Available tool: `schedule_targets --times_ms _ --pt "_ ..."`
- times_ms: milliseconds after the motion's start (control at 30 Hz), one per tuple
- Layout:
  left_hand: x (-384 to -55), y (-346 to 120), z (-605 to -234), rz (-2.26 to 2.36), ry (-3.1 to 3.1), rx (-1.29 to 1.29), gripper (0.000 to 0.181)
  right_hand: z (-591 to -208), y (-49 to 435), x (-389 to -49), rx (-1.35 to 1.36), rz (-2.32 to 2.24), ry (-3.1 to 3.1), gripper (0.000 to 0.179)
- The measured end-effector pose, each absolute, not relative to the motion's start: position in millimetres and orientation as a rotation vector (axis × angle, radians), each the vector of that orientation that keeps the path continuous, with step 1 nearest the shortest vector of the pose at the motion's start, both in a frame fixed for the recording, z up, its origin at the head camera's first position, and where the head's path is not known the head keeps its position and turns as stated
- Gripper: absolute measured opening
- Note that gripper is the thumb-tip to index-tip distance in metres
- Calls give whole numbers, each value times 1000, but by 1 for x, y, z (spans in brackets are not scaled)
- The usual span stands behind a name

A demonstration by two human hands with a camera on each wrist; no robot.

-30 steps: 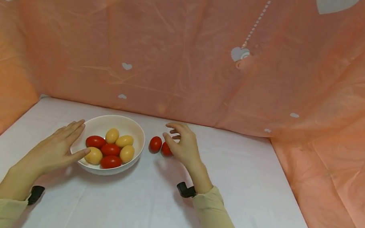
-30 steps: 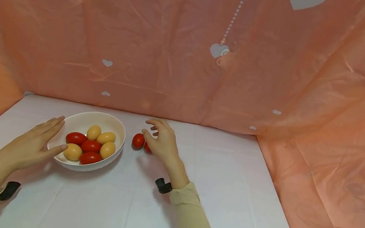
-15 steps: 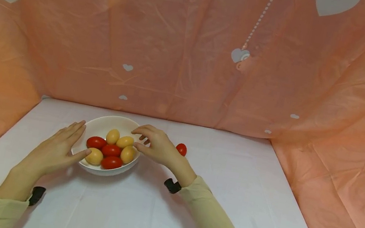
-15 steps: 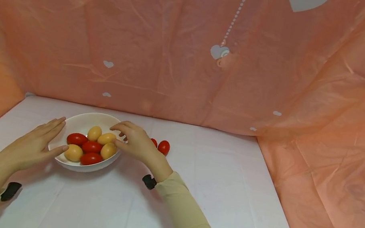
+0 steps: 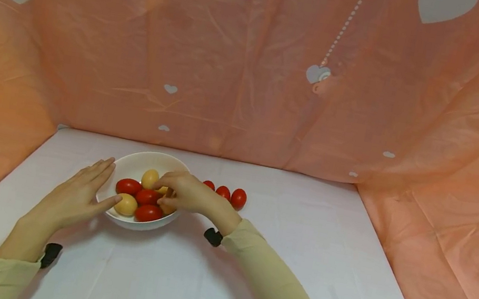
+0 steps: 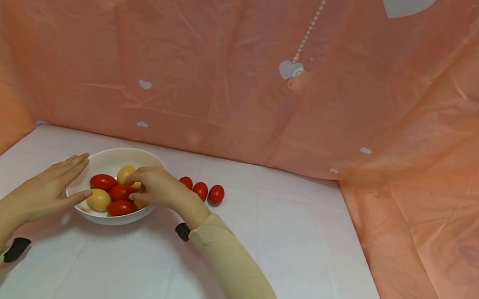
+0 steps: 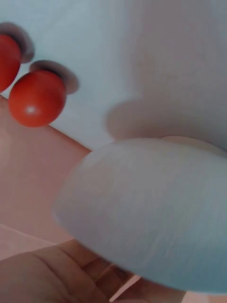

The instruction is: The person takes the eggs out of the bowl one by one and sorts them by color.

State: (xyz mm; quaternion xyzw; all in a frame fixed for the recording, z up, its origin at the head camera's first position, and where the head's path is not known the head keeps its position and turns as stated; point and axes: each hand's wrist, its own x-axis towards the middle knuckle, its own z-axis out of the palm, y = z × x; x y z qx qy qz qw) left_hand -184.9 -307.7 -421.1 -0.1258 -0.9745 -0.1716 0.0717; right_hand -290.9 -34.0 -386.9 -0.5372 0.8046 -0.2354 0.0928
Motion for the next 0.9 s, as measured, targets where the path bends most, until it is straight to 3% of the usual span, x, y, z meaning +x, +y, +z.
schedule_targets --times_ms 433,900 --pt "-186 -308 -423 -505 -2916 -389 92 -390 -59 -283 -1631 -335 2363 29" --pt "-185 -309 -424 -506 -2912 -385 92 -397 -65 -280 -1576 -386 2325 32"
